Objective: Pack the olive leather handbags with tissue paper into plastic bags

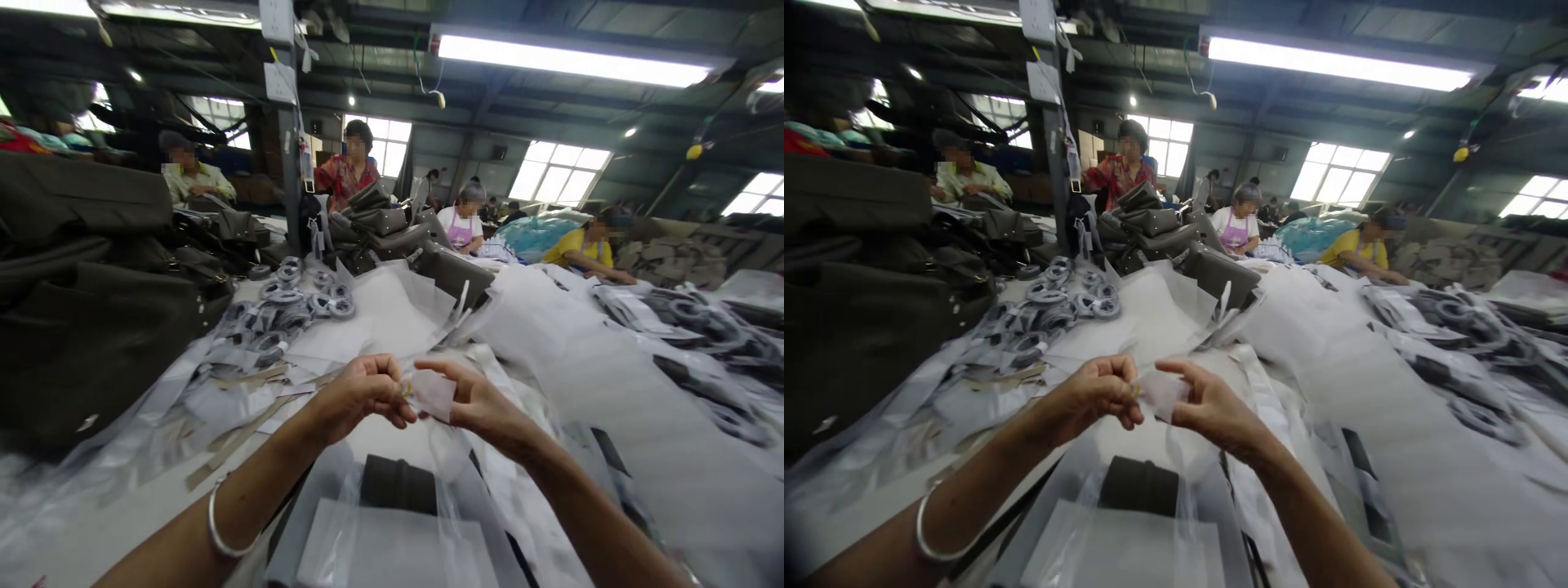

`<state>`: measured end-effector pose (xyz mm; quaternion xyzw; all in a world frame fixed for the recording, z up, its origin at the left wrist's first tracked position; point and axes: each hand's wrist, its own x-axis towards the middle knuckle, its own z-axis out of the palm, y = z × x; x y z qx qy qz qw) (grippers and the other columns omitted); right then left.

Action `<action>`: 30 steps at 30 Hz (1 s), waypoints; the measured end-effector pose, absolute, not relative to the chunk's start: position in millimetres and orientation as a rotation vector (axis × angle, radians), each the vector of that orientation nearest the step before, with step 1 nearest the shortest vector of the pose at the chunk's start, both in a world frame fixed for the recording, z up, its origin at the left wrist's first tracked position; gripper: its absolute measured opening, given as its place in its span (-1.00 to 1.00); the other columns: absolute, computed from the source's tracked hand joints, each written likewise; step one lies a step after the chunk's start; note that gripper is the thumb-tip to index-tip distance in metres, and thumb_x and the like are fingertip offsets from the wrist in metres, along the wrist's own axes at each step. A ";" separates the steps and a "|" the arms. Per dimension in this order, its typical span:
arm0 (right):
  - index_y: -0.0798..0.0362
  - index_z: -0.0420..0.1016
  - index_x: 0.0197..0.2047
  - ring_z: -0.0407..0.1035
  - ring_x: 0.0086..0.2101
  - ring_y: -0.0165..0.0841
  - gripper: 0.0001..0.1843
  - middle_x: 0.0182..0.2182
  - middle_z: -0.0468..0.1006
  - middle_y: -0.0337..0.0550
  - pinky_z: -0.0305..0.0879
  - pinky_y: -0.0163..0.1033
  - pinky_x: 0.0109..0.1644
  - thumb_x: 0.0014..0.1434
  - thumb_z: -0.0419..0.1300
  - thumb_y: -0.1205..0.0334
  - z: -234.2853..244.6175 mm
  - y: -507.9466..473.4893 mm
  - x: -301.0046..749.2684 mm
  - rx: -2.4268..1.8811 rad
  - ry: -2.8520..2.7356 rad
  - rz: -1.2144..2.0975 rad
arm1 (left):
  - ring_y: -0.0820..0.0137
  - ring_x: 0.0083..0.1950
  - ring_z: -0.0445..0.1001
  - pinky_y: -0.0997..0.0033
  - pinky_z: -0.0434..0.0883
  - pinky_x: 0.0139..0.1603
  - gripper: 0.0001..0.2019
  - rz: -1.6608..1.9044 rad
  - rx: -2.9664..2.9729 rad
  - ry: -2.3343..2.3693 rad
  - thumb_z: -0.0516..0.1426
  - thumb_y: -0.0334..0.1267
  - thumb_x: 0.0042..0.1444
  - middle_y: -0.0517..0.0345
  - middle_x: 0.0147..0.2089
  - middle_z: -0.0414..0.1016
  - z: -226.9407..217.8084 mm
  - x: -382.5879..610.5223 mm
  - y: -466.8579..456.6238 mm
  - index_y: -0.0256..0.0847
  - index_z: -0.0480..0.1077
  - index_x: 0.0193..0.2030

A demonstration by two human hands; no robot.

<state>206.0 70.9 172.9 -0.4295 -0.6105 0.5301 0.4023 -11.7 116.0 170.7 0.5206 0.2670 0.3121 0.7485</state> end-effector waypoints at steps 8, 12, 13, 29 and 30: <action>0.09 0.44 -0.29 -0.19 -0.70 -0.65 -0.50 -0.70 0.09 -0.54 -0.29 -0.44 -0.65 -0.07 0.45 -0.14 170.1 38.7 212.8 -1.319 -1.265 1.396 | 0.35 -0.40 0.45 0.42 0.34 -0.34 -0.92 0.853 1.767 1.002 0.18 -0.34 -0.17 0.20 -0.53 0.43 145.4 -37.7 114.0 -0.18 0.34 -0.48; 0.11 0.48 -0.16 -0.21 -0.68 -0.63 -0.45 -0.70 0.01 -0.56 -0.28 -0.43 -0.62 -0.03 0.43 -0.14 174.6 26.7 234.4 -1.277 -1.095 1.348 | 0.33 -0.36 0.45 0.41 0.34 -0.29 -0.92 0.924 1.787 1.098 0.16 -0.38 -0.15 0.22 -0.52 0.39 128.0 -45.1 128.1 -0.17 0.33 -0.47; 0.11 0.48 -0.16 -0.21 -0.68 -0.63 -0.46 -0.70 0.01 -0.55 -0.29 -0.43 -0.61 -0.02 0.43 -0.14 174.4 25.0 241.4 -1.274 -1.057 1.337 | 0.32 -0.35 0.46 0.40 0.36 -0.29 -0.95 0.924 1.774 1.090 0.15 -0.35 -0.10 0.19 -0.49 0.42 126.2 -44.3 131.9 -0.18 0.34 -0.45; 0.00 0.54 -0.08 -0.27 -0.70 -0.66 -0.57 -0.66 0.28 -0.43 -0.20 -0.46 -0.67 0.05 0.41 -0.04 176.0 18.3 269.4 -1.064 -0.681 1.203 | 0.46 -0.52 0.35 0.51 0.32 -0.43 -0.69 0.454 1.592 0.363 -0.03 -0.05 0.26 0.26 -0.54 0.32 116.8 94.9 101.8 -0.26 0.38 -0.22; -0.03 0.54 -0.10 -0.27 -0.70 -0.65 -0.60 -0.66 0.26 -0.45 -0.19 -0.47 -0.68 0.03 0.43 0.02 176.1 17.1 276.3 -1.059 -0.654 1.149 | 0.47 -0.54 0.33 0.53 0.28 -0.47 -0.72 0.432 1.627 0.427 -0.02 -0.09 0.24 0.27 -0.56 0.31 111.8 90.8 103.5 -0.24 0.37 -0.26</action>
